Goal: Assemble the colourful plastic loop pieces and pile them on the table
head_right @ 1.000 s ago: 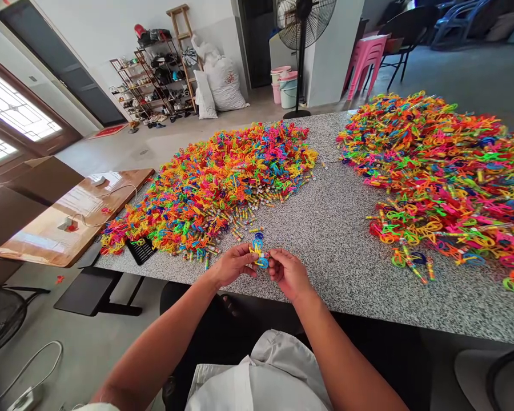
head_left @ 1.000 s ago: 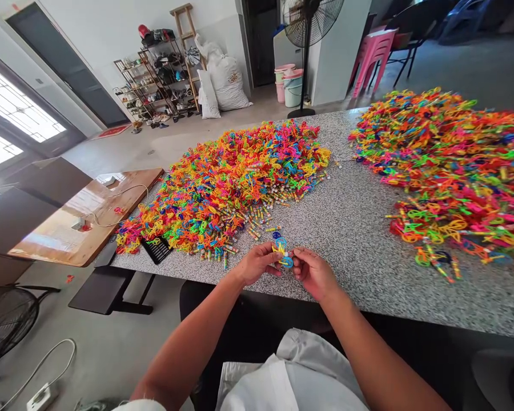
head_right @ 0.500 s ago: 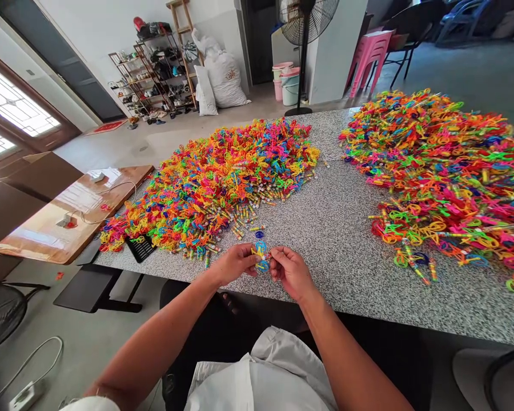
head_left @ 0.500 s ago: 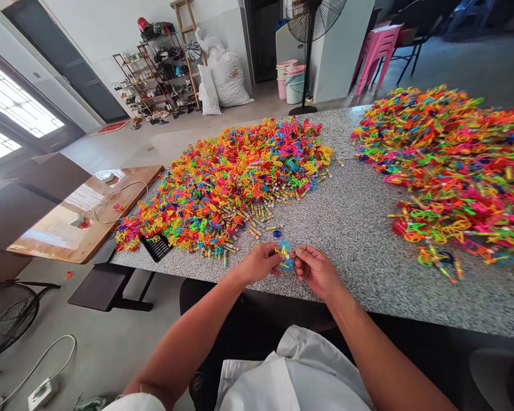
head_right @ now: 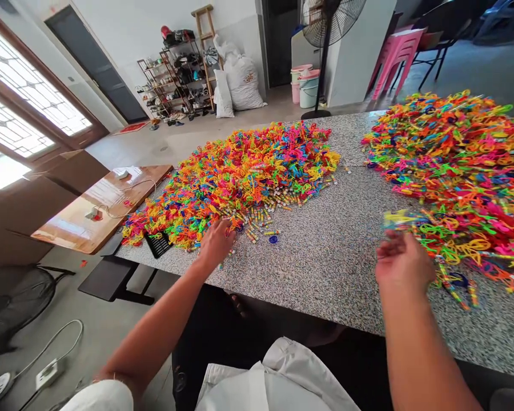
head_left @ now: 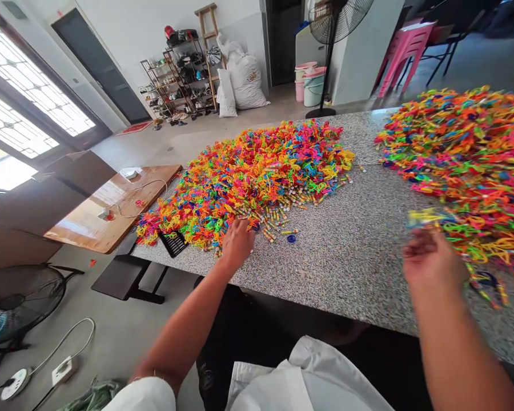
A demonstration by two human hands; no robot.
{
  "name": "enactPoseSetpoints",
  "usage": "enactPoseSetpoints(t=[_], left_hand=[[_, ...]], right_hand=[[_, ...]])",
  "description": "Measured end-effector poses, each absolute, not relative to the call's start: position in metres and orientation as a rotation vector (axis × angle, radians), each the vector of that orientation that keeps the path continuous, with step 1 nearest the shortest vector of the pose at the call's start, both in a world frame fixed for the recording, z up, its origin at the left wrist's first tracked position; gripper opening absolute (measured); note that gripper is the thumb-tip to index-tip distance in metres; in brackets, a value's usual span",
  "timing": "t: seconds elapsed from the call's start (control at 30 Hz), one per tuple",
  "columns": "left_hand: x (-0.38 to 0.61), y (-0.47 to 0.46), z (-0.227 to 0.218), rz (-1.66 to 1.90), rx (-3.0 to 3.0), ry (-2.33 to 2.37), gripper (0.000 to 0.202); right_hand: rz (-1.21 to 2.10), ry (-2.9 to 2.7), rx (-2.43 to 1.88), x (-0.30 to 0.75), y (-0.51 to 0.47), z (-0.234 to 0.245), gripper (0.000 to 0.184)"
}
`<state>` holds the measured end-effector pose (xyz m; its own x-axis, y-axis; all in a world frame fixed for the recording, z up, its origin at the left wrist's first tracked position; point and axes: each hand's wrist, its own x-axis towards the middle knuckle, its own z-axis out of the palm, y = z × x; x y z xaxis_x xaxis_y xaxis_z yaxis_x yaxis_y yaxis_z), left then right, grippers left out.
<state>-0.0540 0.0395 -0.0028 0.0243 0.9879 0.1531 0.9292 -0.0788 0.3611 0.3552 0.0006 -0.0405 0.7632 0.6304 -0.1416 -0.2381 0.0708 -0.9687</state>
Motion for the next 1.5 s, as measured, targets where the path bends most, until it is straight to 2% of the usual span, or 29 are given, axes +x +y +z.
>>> enactPoseSetpoints(t=[0.1,0.17,0.23,0.33,0.43,0.53,0.63,0.73,0.87,0.93,1.03,1.3,1.5], left_hand=[[-0.078,0.062,-0.003,0.329,2.174,2.178,0.041],[-0.081,0.075,-0.008,0.230,2.196,2.151,0.043],[-0.079,0.084,-0.011,0.231,2.201,2.106,0.038],[-0.077,0.090,-0.011,0.492,2.106,2.044,0.029],[-0.081,0.087,-0.007,0.825,1.732,1.891,0.016],[-0.089,0.076,-0.002,1.030,1.247,1.568,0.019],[-0.090,0.059,0.001,1.100,0.921,1.286,0.031],[-0.081,0.042,0.000,1.107,0.725,1.133,0.033],[-0.054,0.022,-0.006,1.132,0.627,1.055,0.031],[-0.038,0.015,-0.009,1.125,0.610,1.023,0.031],[-0.018,0.009,-0.011,1.108,0.567,0.971,0.029],[0.001,0.007,-0.016,1.044,0.416,0.968,0.016],[0.004,0.001,-0.014,1.064,0.409,0.985,0.020]], right_hand=[[0.782,-0.424,-1.309,0.328,0.013,-0.032,0.011],[0.952,-0.777,-1.409,0.273,0.015,-0.032,0.018],[1.031,-1.261,-1.479,0.209,0.017,-0.035,0.016],[0.789,-1.802,-1.529,0.135,0.025,-0.040,0.018],[0.602,-2.098,-1.725,0.100,0.036,-0.043,0.024],[0.517,-2.211,-1.812,0.092,0.046,-0.045,0.029],[0.583,-2.127,-1.824,0.096,0.052,-0.048,0.021],[0.840,-1.752,-1.792,0.107,0.047,-0.050,0.010],[1.411,-1.004,-1.258,0.123,0.021,-0.048,0.017],[1.557,-0.751,-0.983,0.128,0.006,-0.044,0.025],[1.599,-0.601,-0.836,0.130,-0.008,-0.038,0.029],[1.592,-0.508,-0.800,0.136,-0.015,-0.037,0.029],[1.548,-0.594,-0.785,0.137,-0.020,-0.042,0.031]])
